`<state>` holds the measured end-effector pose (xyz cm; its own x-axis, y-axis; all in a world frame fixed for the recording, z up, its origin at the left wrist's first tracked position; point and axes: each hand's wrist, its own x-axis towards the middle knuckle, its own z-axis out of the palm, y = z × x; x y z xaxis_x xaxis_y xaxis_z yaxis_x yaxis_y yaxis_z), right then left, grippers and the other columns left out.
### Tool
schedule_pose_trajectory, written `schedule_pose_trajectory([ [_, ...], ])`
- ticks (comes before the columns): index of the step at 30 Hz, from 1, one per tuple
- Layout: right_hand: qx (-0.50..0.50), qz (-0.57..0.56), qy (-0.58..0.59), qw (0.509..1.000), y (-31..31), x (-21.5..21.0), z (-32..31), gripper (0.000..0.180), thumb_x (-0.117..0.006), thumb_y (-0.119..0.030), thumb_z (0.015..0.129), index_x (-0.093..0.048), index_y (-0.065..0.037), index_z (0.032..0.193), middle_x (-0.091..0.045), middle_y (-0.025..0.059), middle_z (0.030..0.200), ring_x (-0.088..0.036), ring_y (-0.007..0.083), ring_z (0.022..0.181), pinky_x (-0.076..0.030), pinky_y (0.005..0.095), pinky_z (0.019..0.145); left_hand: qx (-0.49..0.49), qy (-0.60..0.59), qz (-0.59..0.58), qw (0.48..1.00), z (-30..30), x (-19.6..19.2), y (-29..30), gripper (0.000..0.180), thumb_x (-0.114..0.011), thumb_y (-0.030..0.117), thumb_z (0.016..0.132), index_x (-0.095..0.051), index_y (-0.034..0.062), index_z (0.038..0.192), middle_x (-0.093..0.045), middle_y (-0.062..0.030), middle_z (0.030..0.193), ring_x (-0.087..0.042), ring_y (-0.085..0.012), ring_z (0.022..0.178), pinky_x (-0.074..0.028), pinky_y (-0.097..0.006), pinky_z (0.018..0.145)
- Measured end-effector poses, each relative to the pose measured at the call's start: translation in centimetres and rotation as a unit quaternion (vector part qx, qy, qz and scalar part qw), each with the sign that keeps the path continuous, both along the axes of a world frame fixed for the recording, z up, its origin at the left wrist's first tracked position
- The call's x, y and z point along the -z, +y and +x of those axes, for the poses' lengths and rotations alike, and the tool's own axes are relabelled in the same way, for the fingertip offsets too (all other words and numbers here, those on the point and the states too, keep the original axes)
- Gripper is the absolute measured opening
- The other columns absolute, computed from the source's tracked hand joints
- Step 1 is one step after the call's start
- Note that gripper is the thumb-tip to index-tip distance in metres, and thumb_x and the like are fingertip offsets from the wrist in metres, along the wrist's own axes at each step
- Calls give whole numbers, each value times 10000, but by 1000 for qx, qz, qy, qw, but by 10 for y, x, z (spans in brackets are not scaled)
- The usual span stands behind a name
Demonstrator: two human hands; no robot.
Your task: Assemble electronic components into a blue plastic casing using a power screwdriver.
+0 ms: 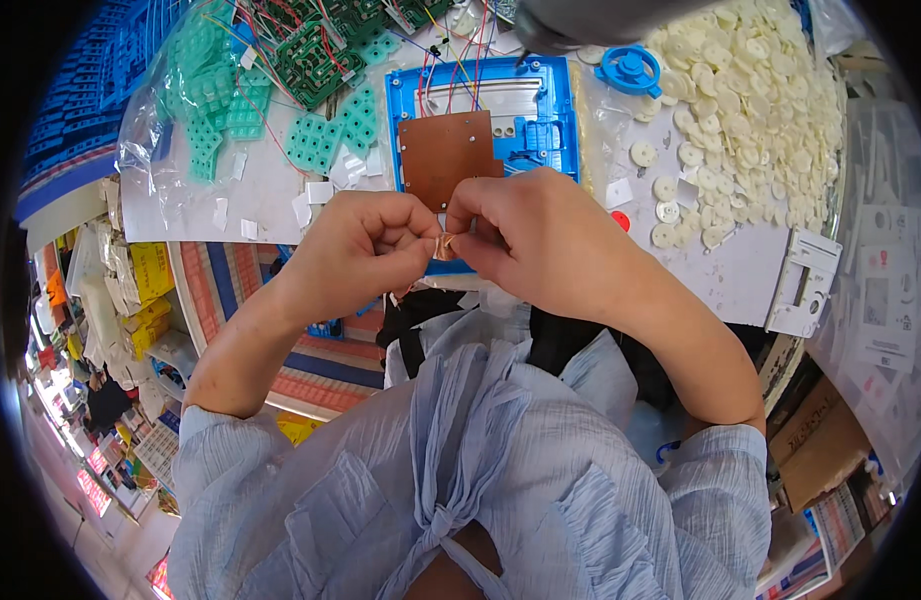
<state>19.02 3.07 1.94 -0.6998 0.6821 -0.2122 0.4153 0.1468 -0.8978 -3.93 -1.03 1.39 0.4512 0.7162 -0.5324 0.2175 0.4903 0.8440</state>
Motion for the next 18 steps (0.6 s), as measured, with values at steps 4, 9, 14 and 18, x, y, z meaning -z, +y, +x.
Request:
schedule_pose_trajectory([
  [4, 76, -29, 13, 997, -6, -5, -4, 89, -702, -39, 891, -670, -9, 968, -665, 58, 692, -611, 97, 589, -456, 267, 539, -26, -18, -33, 999, 1, -9, 3, 34, -647, 35, 966, -659, 4, 955, -611, 40, 683, -548, -6, 595, -394, -198, 519],
  [9, 124, -21, 50, 991, -23, -8, 0, 151, -753, -69, 836, -670, -13, 949, -713, 120, 760, -725, 216, 653, -544, 317, 579, -47, 53, 141, 988, 16, -3, -18, 69, -655, 71, 987, -664, 4, 980, -587, 44, 674, -513, -8, 578, -392, -214, 504],
  [14, 169, 116, 47, 978, -37, 3, 2, 126, -734, -54, 831, -681, -16, 939, -708, 104, 749, -728, 215, 653, -556, 318, 583, -62, 152, 361, 918, 37, 8, -29, 70, -669, 57, 967, -656, -9, 991, -633, -19, 682, -604, -43, 606, -464, -246, 527],
  [18, 174, 132, 21, 975, -38, 2, 3, 128, -749, -49, 810, -684, -24, 917, -712, 105, 766, -727, 239, 667, -570, 337, 606, -63, 181, 416, 889, 42, 8, -30, 106, -693, 62, 888, -646, 20, 975, -667, -149, 755, -684, -299, 645, -523, -374, 572],
])
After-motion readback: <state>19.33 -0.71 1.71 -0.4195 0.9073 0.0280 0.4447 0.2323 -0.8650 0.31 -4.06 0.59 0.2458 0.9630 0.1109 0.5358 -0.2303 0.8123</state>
